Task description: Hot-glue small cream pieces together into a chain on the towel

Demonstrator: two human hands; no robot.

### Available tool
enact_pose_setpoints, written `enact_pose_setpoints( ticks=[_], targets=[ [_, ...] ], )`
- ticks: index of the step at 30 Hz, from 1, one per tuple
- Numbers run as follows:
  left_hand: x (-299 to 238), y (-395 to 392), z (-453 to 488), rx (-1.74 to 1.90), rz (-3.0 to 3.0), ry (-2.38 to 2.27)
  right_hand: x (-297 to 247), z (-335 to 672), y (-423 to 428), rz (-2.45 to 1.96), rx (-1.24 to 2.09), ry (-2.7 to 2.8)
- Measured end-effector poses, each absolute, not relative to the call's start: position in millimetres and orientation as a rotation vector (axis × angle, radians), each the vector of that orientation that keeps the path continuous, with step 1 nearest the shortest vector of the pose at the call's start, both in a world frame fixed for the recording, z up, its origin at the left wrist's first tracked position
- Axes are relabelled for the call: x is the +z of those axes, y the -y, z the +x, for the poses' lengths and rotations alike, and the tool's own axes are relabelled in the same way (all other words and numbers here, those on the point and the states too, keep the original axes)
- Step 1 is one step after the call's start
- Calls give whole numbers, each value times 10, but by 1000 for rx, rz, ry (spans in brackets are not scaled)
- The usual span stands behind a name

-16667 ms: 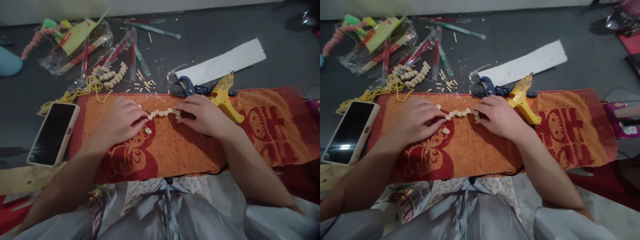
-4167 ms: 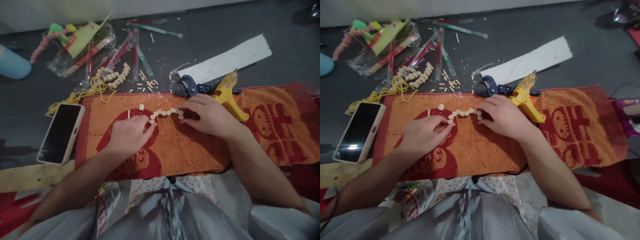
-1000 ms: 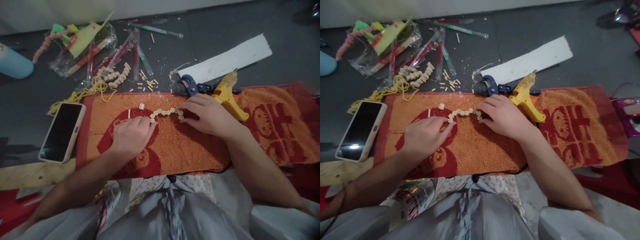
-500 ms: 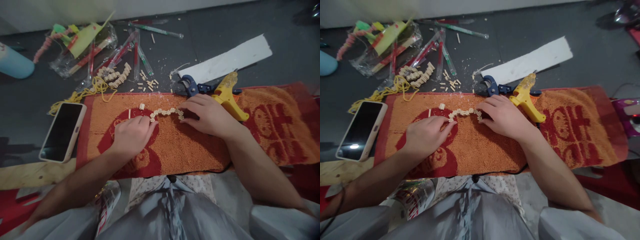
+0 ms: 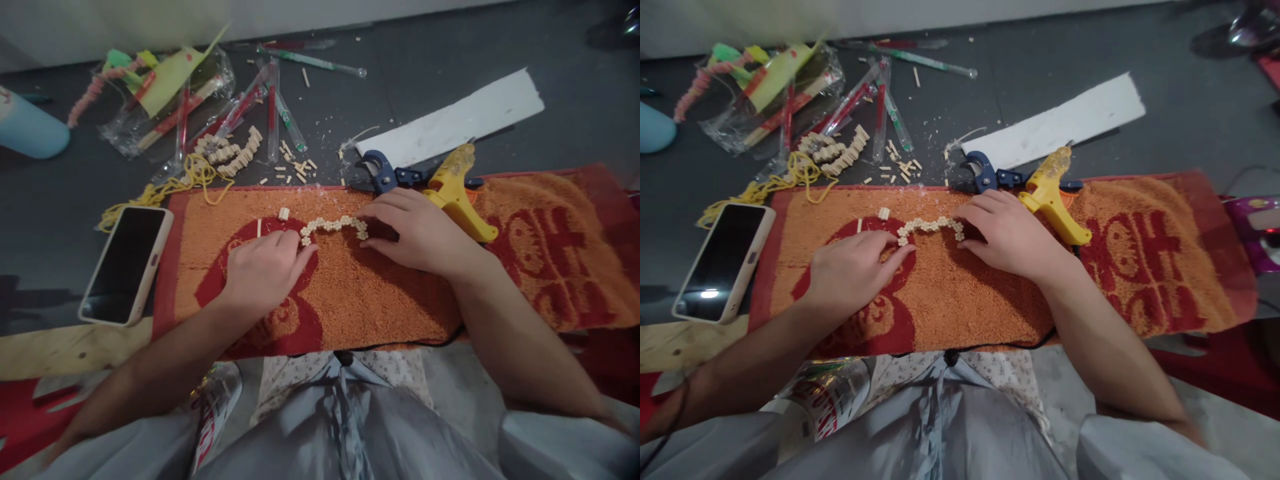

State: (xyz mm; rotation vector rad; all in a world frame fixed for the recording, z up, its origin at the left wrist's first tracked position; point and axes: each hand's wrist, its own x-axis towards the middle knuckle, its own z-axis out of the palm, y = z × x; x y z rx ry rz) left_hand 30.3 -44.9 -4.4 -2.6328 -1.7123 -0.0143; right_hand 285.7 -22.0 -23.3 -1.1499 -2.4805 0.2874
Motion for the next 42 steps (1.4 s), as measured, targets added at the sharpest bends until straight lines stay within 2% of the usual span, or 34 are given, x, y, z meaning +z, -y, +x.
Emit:
enact_pose_setpoints(
  ticks=[11,16,21,31,42],
  targets=[
    [-41,434,267,-181,-2667,1720,-150,2895,241,-1191,379,2411],
    [-18,346,231,-457,-2707,1810,-80,2889,270,-1200,395,2324],
    [-98,109,70,-736,-2875,1613,88,2630,486,-1318,272,2286],
    [-244,-47,-15,-726,-3198,1409,-133,1752,819,-1790,368,1960],
    [-280,-104,-28,-761,-3331,1385,-307,1579,751,-1895,342,1796]
  ],
)
